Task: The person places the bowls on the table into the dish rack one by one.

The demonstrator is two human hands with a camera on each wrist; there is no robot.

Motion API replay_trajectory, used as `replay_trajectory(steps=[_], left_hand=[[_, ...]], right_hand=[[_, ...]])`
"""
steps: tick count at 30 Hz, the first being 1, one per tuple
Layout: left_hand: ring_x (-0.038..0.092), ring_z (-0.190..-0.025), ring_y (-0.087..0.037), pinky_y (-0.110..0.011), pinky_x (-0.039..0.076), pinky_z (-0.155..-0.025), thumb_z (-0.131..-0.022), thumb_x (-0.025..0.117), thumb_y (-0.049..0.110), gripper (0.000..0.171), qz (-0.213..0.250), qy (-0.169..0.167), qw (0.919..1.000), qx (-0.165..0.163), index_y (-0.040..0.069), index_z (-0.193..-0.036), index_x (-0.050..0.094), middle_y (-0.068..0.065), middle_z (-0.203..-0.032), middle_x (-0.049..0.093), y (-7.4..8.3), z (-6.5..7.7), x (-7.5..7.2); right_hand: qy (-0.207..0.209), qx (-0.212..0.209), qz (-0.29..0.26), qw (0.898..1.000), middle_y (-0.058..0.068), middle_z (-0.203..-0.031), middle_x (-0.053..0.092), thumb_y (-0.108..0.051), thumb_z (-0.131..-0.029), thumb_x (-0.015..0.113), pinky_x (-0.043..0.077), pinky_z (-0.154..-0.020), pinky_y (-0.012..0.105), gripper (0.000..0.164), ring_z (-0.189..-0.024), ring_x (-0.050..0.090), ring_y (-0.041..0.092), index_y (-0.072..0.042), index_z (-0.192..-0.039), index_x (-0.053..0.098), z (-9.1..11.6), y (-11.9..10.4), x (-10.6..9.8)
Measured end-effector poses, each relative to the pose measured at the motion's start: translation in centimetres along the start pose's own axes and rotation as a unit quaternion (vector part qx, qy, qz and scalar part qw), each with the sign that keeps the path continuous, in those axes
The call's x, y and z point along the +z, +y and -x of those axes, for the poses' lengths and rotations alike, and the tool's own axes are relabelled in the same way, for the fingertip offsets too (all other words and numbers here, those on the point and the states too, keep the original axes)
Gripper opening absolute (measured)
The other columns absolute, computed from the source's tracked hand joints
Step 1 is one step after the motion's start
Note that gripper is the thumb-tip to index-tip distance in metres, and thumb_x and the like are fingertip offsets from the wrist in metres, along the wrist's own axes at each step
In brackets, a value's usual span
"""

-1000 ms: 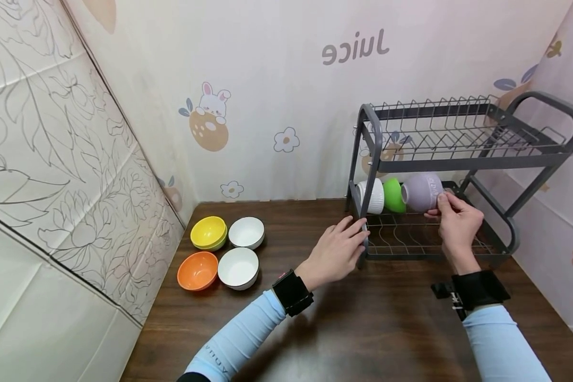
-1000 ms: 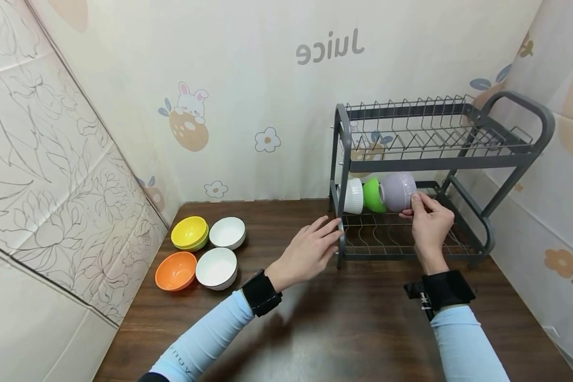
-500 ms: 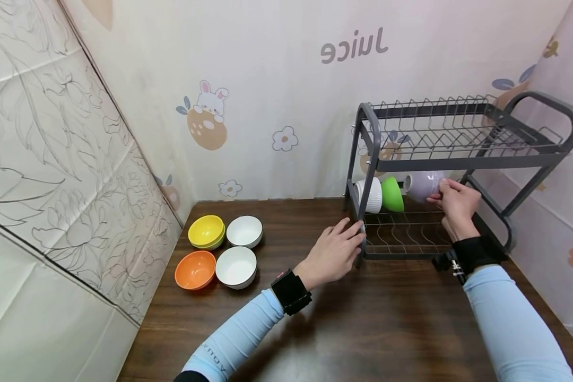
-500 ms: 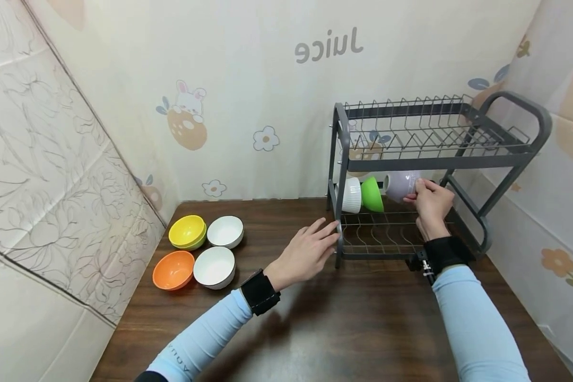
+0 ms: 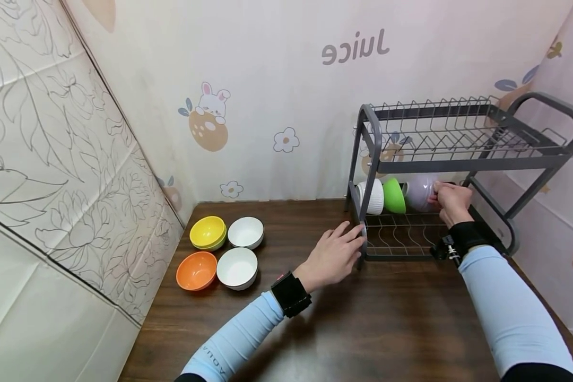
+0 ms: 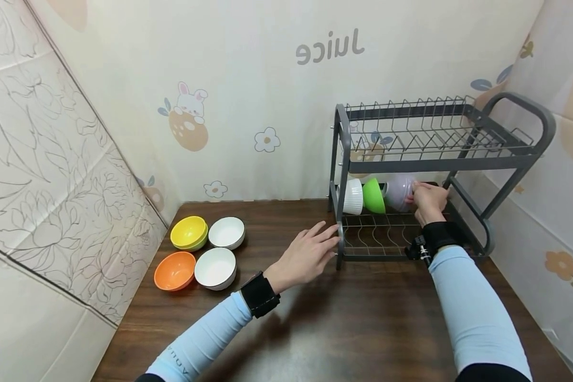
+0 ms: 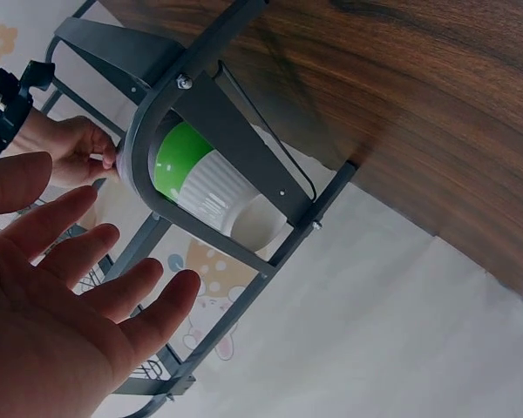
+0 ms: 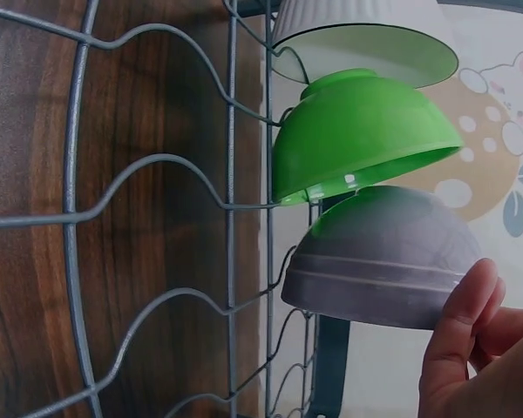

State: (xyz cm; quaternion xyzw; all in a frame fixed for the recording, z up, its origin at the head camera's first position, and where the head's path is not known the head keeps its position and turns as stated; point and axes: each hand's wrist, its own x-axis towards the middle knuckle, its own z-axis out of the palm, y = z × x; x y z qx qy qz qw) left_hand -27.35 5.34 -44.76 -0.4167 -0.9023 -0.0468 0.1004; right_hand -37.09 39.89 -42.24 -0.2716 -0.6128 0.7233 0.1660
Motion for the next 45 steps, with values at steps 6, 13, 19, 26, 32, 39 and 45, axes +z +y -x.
replay_trajectory(steps=[6,13,19,26,32,39,45], left_hand=[[0.033,-0.153,-0.027,-0.046,0.042,-0.113,-0.111,0.053,0.033,0.041,0.006,0.004,1.0,-0.001,0.022,-0.149,0.061,0.002,-0.167,0.039,0.0,0.2,0.0],[0.035,-0.152,-0.027,-0.044,0.043,-0.112,-0.111,0.055,0.033,0.041,0.001,0.013,0.9999,-0.002,0.022,-0.15,0.061,0.002,-0.166,0.04,-0.2,0.3,0.0],[0.034,-0.152,-0.027,-0.044,0.042,-0.113,-0.11,0.055,0.033,0.041,0.003,0.013,0.9999,-0.004,0.022,-0.149,0.061,0.002,-0.166,0.04,-0.4,0.2,-0.1],[0.033,-0.153,-0.026,-0.044,0.042,-0.113,-0.111,0.054,0.033,0.041,0.01,0.013,0.9999,-0.003,0.022,-0.149,0.061,0.003,-0.166,0.04,-0.5,0.1,-0.1],[0.032,-0.154,-0.026,-0.045,0.042,-0.113,-0.111,0.053,0.033,0.041,0.023,0.008,0.9997,-0.004,0.021,-0.15,0.061,0.002,-0.167,0.039,-0.3,0.1,-0.1],[0.032,-0.154,-0.026,-0.045,0.042,-0.113,-0.111,0.052,0.033,0.041,0.022,0.009,0.9997,-0.004,0.021,-0.149,0.061,0.001,-0.167,0.039,-0.3,0.2,-0.1],[0.033,-0.153,-0.027,-0.046,0.044,-0.111,-0.111,0.053,0.033,0.041,0.024,0.011,0.9996,-0.001,0.02,-0.149,0.062,0.001,-0.166,0.04,-0.3,0.3,-0.1]], right_hand=[[-0.006,0.019,0.011,1.0,-0.007,-0.074,0.065,-0.009,-0.102,0.065,0.058,-0.06,0.023,0.028,-0.061,0.068,0.006,-0.008,-0.13,0.069,-0.5,0.2,0.0],[-0.017,0.007,0.042,0.999,-0.01,-0.079,0.065,-0.01,-0.103,0.063,0.059,-0.061,0.024,0.048,-0.062,0.067,0.006,0.002,-0.148,0.055,-0.9,0.4,0.1],[-0.017,-0.001,0.077,0.997,-0.005,-0.094,0.062,-0.016,-0.105,0.063,0.06,-0.066,0.024,0.026,-0.065,0.067,0.005,-0.009,-0.129,0.066,-1.2,0.4,-0.5],[-0.003,-0.022,0.12,0.993,-0.006,-0.086,0.059,-0.018,-0.104,0.063,0.059,-0.063,0.023,0.021,-0.061,0.065,0.003,-0.008,-0.122,0.069,-1.6,0.6,-1.0],[0.0,-0.045,0.138,0.989,-0.012,-0.071,0.059,-0.018,-0.103,0.064,0.059,-0.06,0.024,0.039,-0.057,0.064,0.003,0.001,-0.138,0.063,-2.1,0.9,-0.8],[-0.005,-0.052,0.152,0.987,-0.012,-0.074,0.059,-0.02,-0.104,0.063,0.06,-0.061,0.025,0.049,-0.057,0.064,0.002,0.005,-0.146,0.058,-1.9,0.8,-0.9],[-0.009,-0.053,0.177,0.983,-0.002,-0.095,0.057,-0.024,-0.106,0.06,0.061,-0.066,0.026,0.052,-0.062,0.067,0.001,0.003,-0.15,0.055,-1.6,0.9,-1.0]])
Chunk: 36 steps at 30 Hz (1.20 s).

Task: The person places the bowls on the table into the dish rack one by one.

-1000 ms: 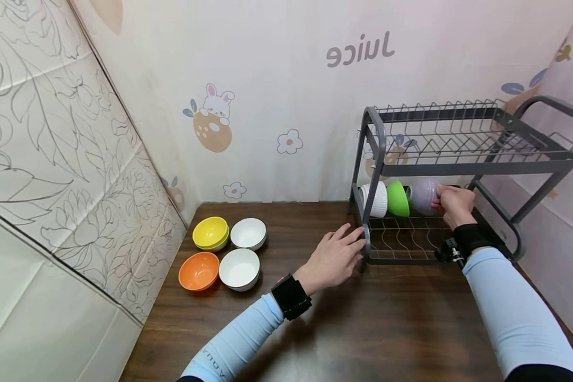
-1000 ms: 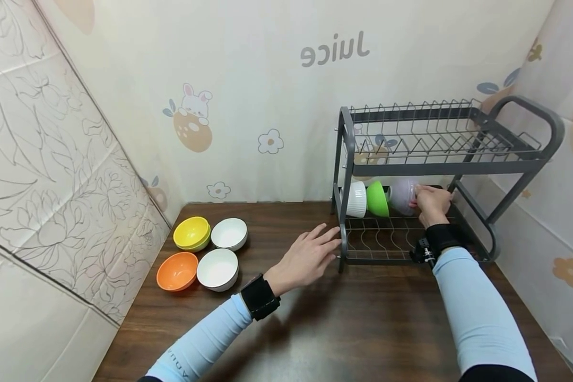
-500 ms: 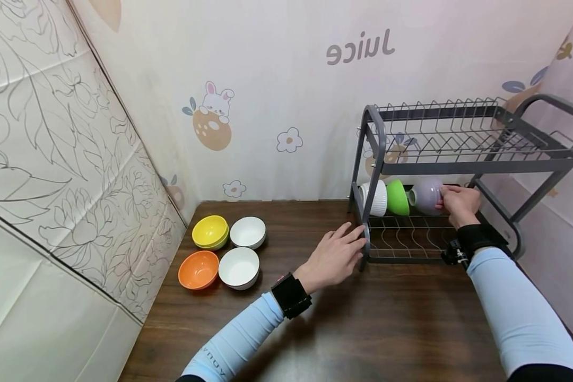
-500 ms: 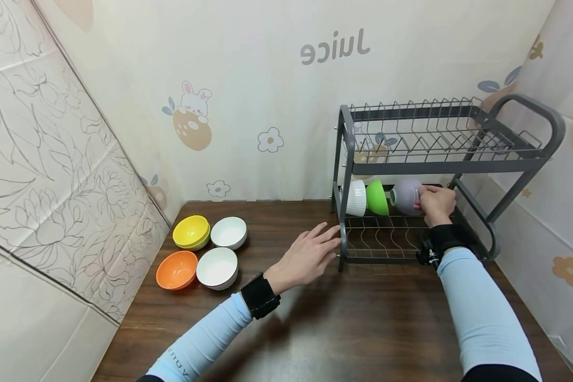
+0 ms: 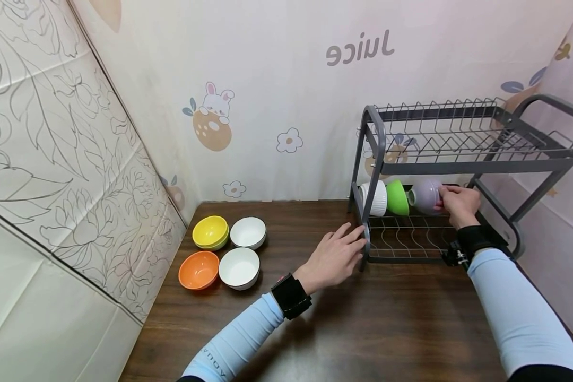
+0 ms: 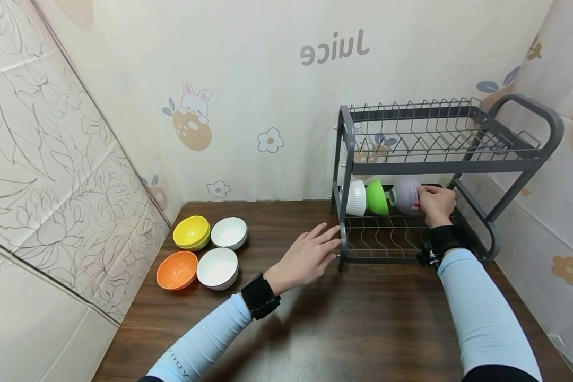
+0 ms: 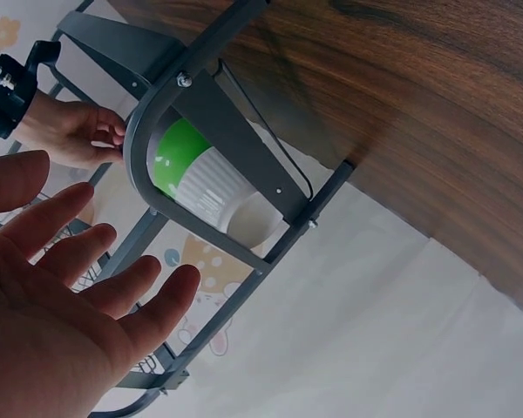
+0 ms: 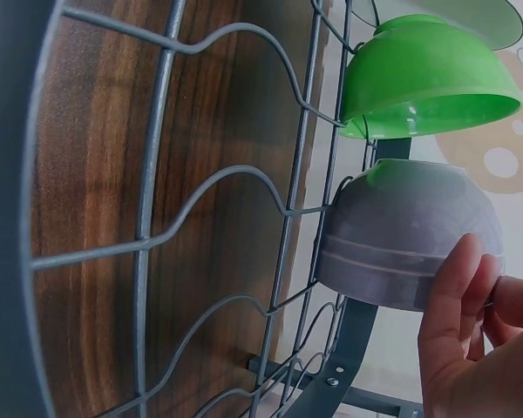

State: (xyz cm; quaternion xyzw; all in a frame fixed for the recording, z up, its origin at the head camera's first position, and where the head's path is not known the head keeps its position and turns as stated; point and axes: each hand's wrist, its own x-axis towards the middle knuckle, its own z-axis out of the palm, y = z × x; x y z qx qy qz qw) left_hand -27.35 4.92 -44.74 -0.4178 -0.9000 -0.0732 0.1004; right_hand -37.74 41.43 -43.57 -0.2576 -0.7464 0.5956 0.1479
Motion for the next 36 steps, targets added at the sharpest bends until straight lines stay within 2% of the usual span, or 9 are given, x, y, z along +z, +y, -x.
replay_trajectory(steps=[6,10,13,16,20,23,27,32,36], left_hand=[[0.035,-0.151,-0.027,-0.044,0.045,-0.109,-0.111,0.053,0.034,0.041,-0.019,0.009,0.9997,0.008,0.022,-0.149,0.062,0.0,-0.167,0.038,-0.1,0.2,-0.1],[0.039,-0.149,-0.027,-0.042,0.045,-0.108,-0.11,0.055,0.037,0.042,-0.04,0.033,0.9986,0.013,0.021,-0.149,0.061,-0.003,-0.165,0.04,-0.2,0.5,-0.8],[0.05,-0.139,-0.022,-0.038,0.048,-0.104,-0.108,0.057,0.042,0.045,-0.038,0.062,0.9973,0.007,0.02,-0.147,0.062,-0.002,-0.153,0.054,-0.3,1.3,-1.6],[0.062,-0.118,-0.017,-0.032,0.052,-0.095,-0.107,0.06,0.042,0.041,-0.017,0.1,0.9948,0.001,0.016,-0.138,0.068,0.001,-0.13,0.067,-0.5,2.5,-2.2],[0.064,-0.092,-0.014,-0.028,0.053,-0.081,-0.106,0.065,0.03,0.02,0.018,0.15,0.9886,-0.001,0.014,-0.112,0.074,0.003,-0.101,0.067,-1.1,4.3,-2.6],[0.061,-0.084,-0.013,-0.027,0.051,-0.076,-0.105,0.067,0.021,0.01,0.041,0.173,0.9841,-0.005,0.014,-0.1,0.072,0.005,-0.091,0.063,-1.6,5.5,-2.8],[0.059,-0.081,-0.013,-0.026,0.05,-0.074,-0.103,0.068,0.016,0.008,0.051,0.19,0.9804,-0.018,0.012,-0.097,0.072,0.004,-0.087,0.061,-2.4,6.9,-2.8],[0.06,-0.082,-0.015,-0.028,0.052,-0.074,-0.101,0.071,0.016,0.006,0.048,0.199,0.9781,-0.039,0.011,-0.099,0.074,0.003,-0.089,0.063,-4.2,8.9,-2.4],[0.063,-0.084,-0.02,-0.033,0.054,-0.076,-0.095,0.078,0.011,0.007,0.041,0.207,0.9746,-0.076,0.007,-0.1,0.075,-0.001,-0.091,0.066,-6.9,12.2,-1.7]], right_hand=[[-0.003,-0.035,0.006,0.999,-0.005,-0.097,0.061,-0.021,-0.104,0.065,0.06,-0.062,0.025,0.052,-0.062,0.067,0.002,0.002,-0.15,0.055,0.3,0.3,-0.2],[0.018,-0.111,0.057,0.992,0.013,-0.126,0.064,-0.016,-0.102,0.067,0.058,-0.059,0.021,0.054,-0.06,0.065,0.0,-0.001,-0.152,0.054,1.7,0.2,-0.1],[0.045,-0.172,0.077,0.981,0.022,-0.138,0.062,-0.013,-0.101,0.066,0.055,-0.055,0.017,0.053,-0.056,0.062,-0.003,-0.005,-0.152,0.055,4.0,0.4,0.4],[0.069,-0.229,0.063,0.969,0.021,-0.126,0.069,-0.01,-0.1,0.069,0.051,-0.051,0.015,0.048,-0.054,0.059,-0.004,-0.008,-0.147,0.062,7.4,1.1,1.1],[0.079,-0.299,0.022,0.951,0.02,-0.105,0.075,-0.003,-0.096,0.074,0.049,-0.052,0.012,0.036,-0.055,0.061,-0.001,-0.003,-0.132,0.073,12.4,2.2,2.5],[0.067,-0.338,-0.005,0.939,0.023,-0.095,0.074,0.005,-0.095,0.073,0.049,-0.054,0.012,0.026,-0.056,0.062,0.004,0.004,-0.12,0.076,16.3,2.4,3.7],[0.045,-0.367,-0.03,0.929,0.028,-0.086,0.07,0.012,-0.093,0.072,0.048,-0.055,0.011,0.014,-0.057,0.063,0.01,0.012,-0.106,0.076,20.7,1.5,5.4],[0.021,-0.386,-0.057,0.921,0.026,-0.082,0.069,0.015,-0.09,0.073,0.048,-0.055,0.012,0.01,-0.056,0.061,0.015,0.014,-0.1,0.075,23.3,0.8,6.9],[-0.002,-0.397,-0.056,0.916,0.024,-0.082,0.069,0.016,-0.089,0.073,0.048,-0.054,0.012,0.012,-0.058,0.062,0.021,0.013,-0.101,0.076,24.1,0.8,7.7]])
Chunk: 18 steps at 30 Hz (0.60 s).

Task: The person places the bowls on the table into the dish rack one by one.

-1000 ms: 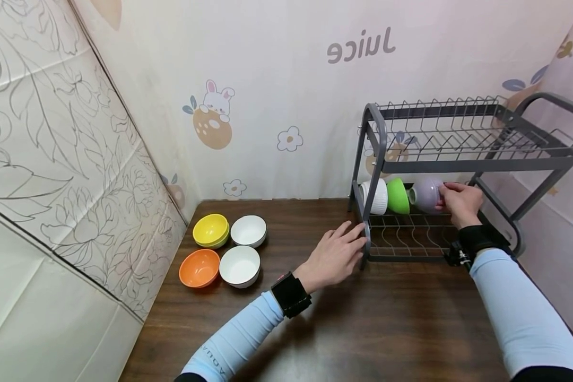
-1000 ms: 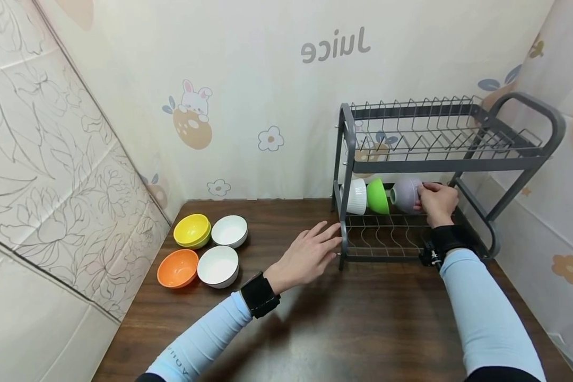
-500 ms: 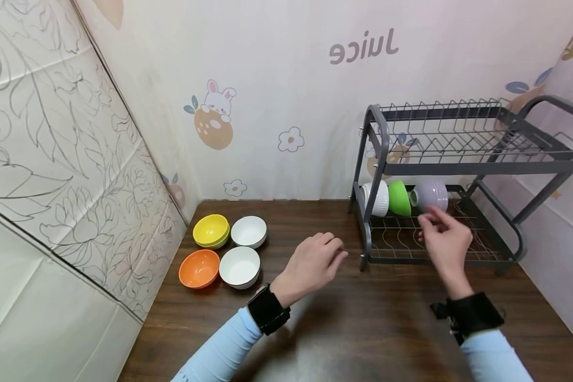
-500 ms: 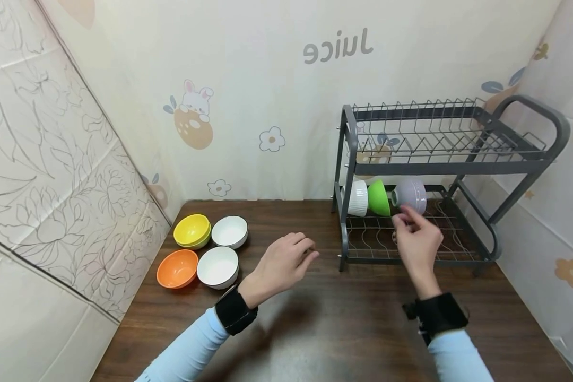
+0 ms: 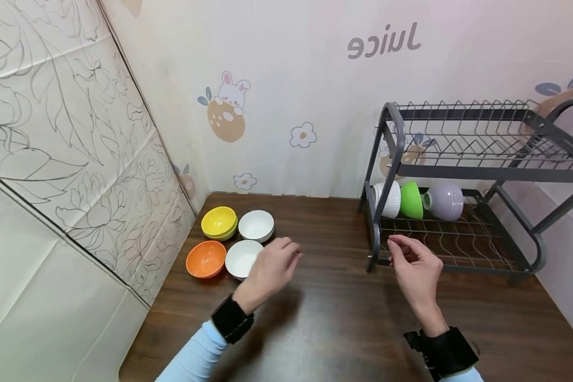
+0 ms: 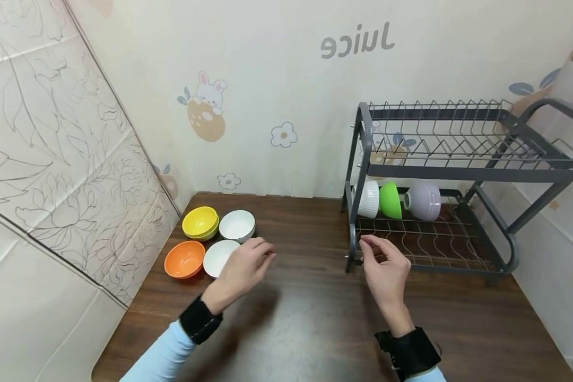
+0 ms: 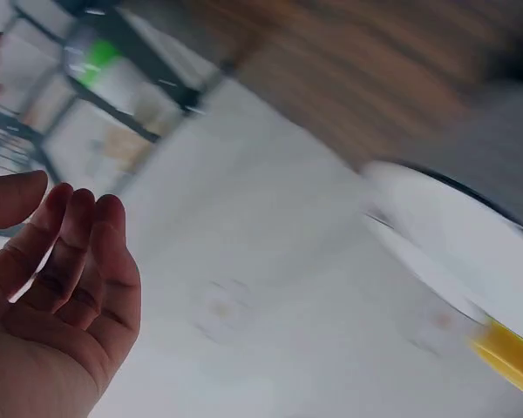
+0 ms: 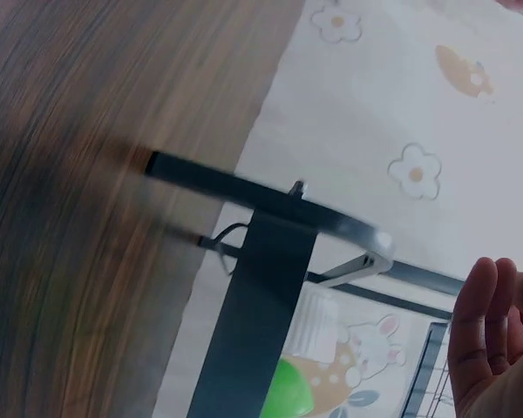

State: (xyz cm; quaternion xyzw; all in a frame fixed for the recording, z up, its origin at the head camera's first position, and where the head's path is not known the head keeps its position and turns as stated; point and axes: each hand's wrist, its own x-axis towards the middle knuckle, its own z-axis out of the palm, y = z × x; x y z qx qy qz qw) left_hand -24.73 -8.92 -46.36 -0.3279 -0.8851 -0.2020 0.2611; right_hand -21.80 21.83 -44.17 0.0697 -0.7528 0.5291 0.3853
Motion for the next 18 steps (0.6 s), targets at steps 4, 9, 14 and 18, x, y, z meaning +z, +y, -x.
replay_trajectory(steps=[4,9,14,18], left_hand=[[0.066,-0.09,-0.028,-0.042,0.056,-0.082,-0.087,0.084,0.005,0.016,-0.036,0.009,0.9976,-0.058,0.005,-0.101,0.075,-0.007,-0.096,0.069,-4.1,3.8,-1.5],[0.067,-0.096,-0.035,-0.052,0.055,-0.084,-0.084,0.087,0.007,0.024,-0.091,-0.01,0.9847,-0.148,0.001,-0.106,0.077,-0.012,-0.104,0.071,-8.2,9.0,-3.7],[0.068,-0.097,-0.038,-0.056,0.055,-0.08,-0.08,0.092,0.008,0.03,-0.121,-0.053,0.9699,-0.205,0.002,-0.105,0.077,-0.014,-0.104,0.07,-10.4,12.5,-4.9],[0.066,-0.089,-0.036,-0.053,0.054,-0.074,-0.077,0.093,0.006,0.028,-0.132,-0.08,0.9643,-0.215,0.004,-0.099,0.076,-0.011,-0.098,0.068,-11.2,13.9,-5.0]], right_hand=[[0.001,-0.006,0.006,1.0,0.022,-0.084,0.07,0.015,-0.09,0.073,0.047,-0.055,0.012,0.013,-0.06,0.062,0.022,0.012,-0.102,0.076,0.1,-0.1,0.1],[0.011,-0.003,0.012,1.0,0.018,-0.087,0.071,0.013,-0.09,0.075,0.047,-0.056,0.012,0.015,-0.062,0.063,0.017,0.008,-0.103,0.078,-0.1,1.0,0.1],[0.01,-0.014,0.013,1.0,0.019,-0.087,0.071,0.013,-0.089,0.075,0.046,-0.056,0.012,0.017,-0.063,0.061,0.008,0.006,-0.104,0.079,0.1,2.0,0.3],[0.014,-0.01,0.014,1.0,0.016,-0.088,0.072,0.011,-0.09,0.076,0.046,-0.057,0.012,0.018,-0.065,0.061,0.006,0.002,-0.105,0.08,0.2,2.4,0.1]])
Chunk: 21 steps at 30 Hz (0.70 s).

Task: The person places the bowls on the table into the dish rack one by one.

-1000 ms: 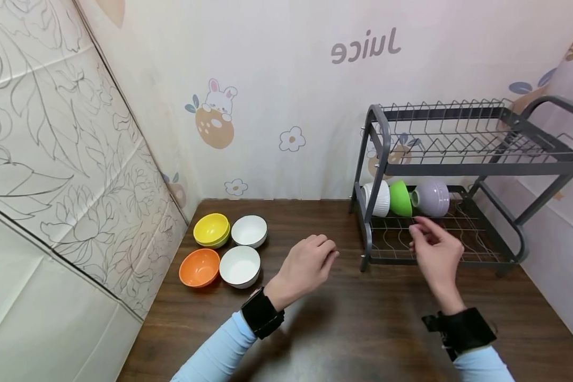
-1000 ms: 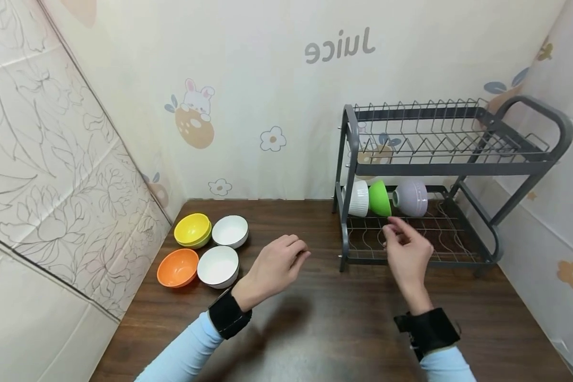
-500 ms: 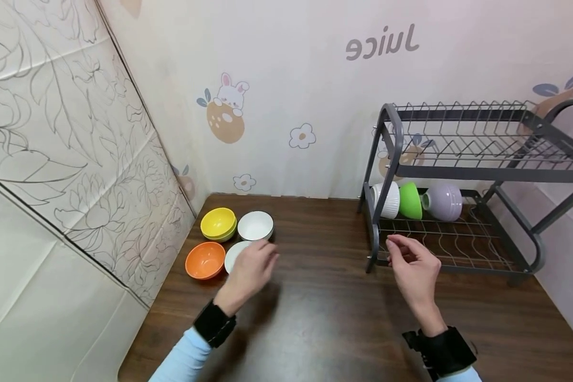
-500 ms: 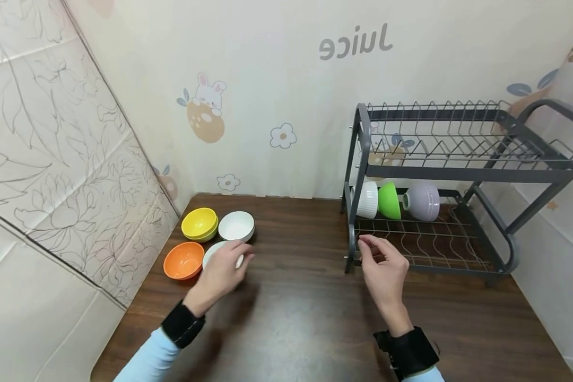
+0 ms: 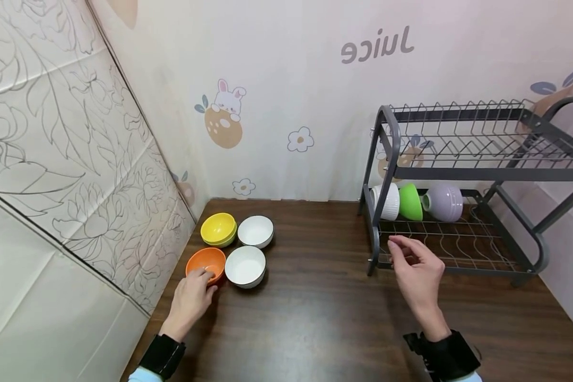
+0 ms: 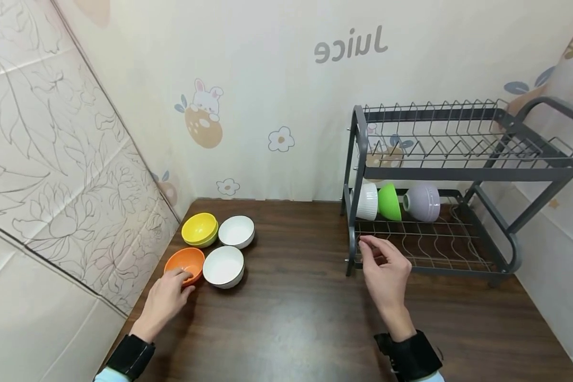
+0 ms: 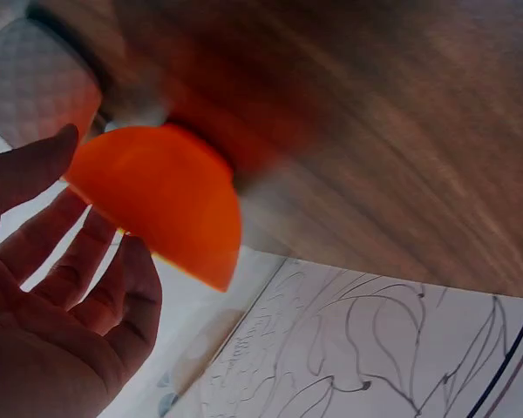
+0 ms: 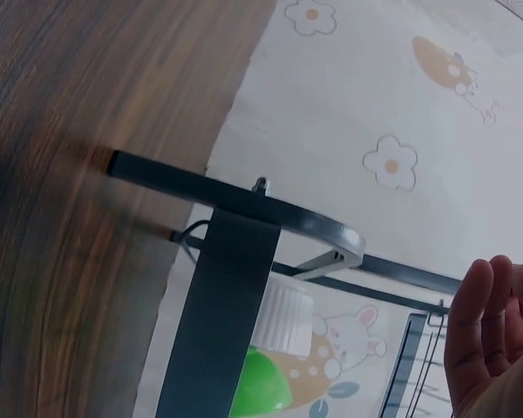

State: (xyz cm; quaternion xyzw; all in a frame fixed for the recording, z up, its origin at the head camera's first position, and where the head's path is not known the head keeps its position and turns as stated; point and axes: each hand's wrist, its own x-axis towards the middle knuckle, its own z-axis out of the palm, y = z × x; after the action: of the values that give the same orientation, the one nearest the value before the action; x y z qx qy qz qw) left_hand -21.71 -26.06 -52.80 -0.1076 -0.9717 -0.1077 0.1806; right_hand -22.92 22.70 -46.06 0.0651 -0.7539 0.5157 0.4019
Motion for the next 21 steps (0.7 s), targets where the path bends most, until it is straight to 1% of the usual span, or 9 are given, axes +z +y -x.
replay_trajectory(steps=[2,4,8,10,14,18,21], left_hand=[[0.065,-0.086,-0.034,-0.051,0.054,-0.072,-0.077,0.092,0.004,0.026,-0.002,-0.008,1.0,0.0,0.005,-0.098,0.077,-0.009,-0.096,0.067,-0.2,0.1,0.2],[0.064,-0.084,-0.032,-0.049,0.054,-0.071,-0.078,0.091,0.002,0.024,-0.004,-0.007,1.0,-0.001,0.005,-0.098,0.079,-0.007,-0.093,0.066,-0.2,0.1,0.3],[0.063,-0.08,-0.03,-0.046,0.053,-0.068,-0.078,0.089,-0.002,0.022,-0.007,0.015,0.9999,0.003,0.007,-0.094,0.079,-0.005,-0.089,0.066,-0.4,0.1,0.3],[0.063,-0.08,-0.031,-0.046,0.052,-0.067,-0.078,0.088,-0.003,0.02,-0.006,0.026,0.9996,0.008,0.007,-0.093,0.079,-0.004,-0.087,0.065,-0.5,0.1,0.3],[0.063,-0.079,-0.031,-0.045,0.05,-0.065,-0.079,0.086,-0.004,0.019,-0.008,0.036,0.9992,0.014,0.007,-0.092,0.078,-0.004,-0.086,0.065,-0.5,0.1,0.3],[0.063,-0.081,-0.032,-0.046,0.048,-0.065,-0.08,0.085,-0.004,0.018,-0.017,0.037,0.9992,0.005,0.007,-0.091,0.078,-0.004,-0.087,0.066,-0.4,0.1,0.1],[0.064,-0.083,-0.033,-0.045,0.047,-0.066,-0.08,0.085,-0.005,0.018,-0.022,0.036,0.9991,-0.002,0.008,-0.092,0.078,-0.005,-0.089,0.068,-0.4,0.0,-0.2]], right_hand=[[0.004,0.004,-0.001,1.0,0.015,-0.088,0.073,0.009,-0.091,0.077,0.047,-0.057,0.012,0.018,-0.064,0.062,0.006,0.0,-0.106,0.081,-0.1,0.2,-0.3],[0.005,0.007,-0.002,1.0,0.014,-0.089,0.073,0.007,-0.091,0.077,0.048,-0.057,0.013,0.017,-0.064,0.062,0.006,-0.001,-0.105,0.081,-0.1,0.4,-0.6],[-0.004,0.009,0.005,1.0,0.011,-0.087,0.073,0.005,-0.091,0.078,0.046,-0.056,0.013,0.016,-0.064,0.062,0.006,-0.003,-0.104,0.082,0.0,0.7,-0.8],[-0.005,0.01,0.011,1.0,0.011,-0.086,0.072,0.006,-0.09,0.079,0.045,-0.055,0.013,0.016,-0.064,0.061,0.006,-0.003,-0.103,0.082,0.1,0.6,-0.8],[-0.007,0.01,0.016,1.0,0.014,-0.084,0.072,0.011,-0.089,0.077,0.044,-0.055,0.013,0.015,-0.063,0.06,0.004,0.002,-0.101,0.08,0.1,-0.3,-0.8],[-0.016,0.01,0.012,1.0,0.019,-0.083,0.07,0.014,-0.089,0.075,0.044,-0.056,0.012,0.012,-0.063,0.06,0.006,0.008,-0.099,0.077,0.0,-1.9,-0.9],[-0.024,0.011,0.015,1.0,0.02,-0.083,0.07,0.015,-0.088,0.075,0.044,-0.056,0.012,0.013,-0.064,0.06,0.006,0.009,-0.099,0.077,0.2,-2.1,-0.9]])
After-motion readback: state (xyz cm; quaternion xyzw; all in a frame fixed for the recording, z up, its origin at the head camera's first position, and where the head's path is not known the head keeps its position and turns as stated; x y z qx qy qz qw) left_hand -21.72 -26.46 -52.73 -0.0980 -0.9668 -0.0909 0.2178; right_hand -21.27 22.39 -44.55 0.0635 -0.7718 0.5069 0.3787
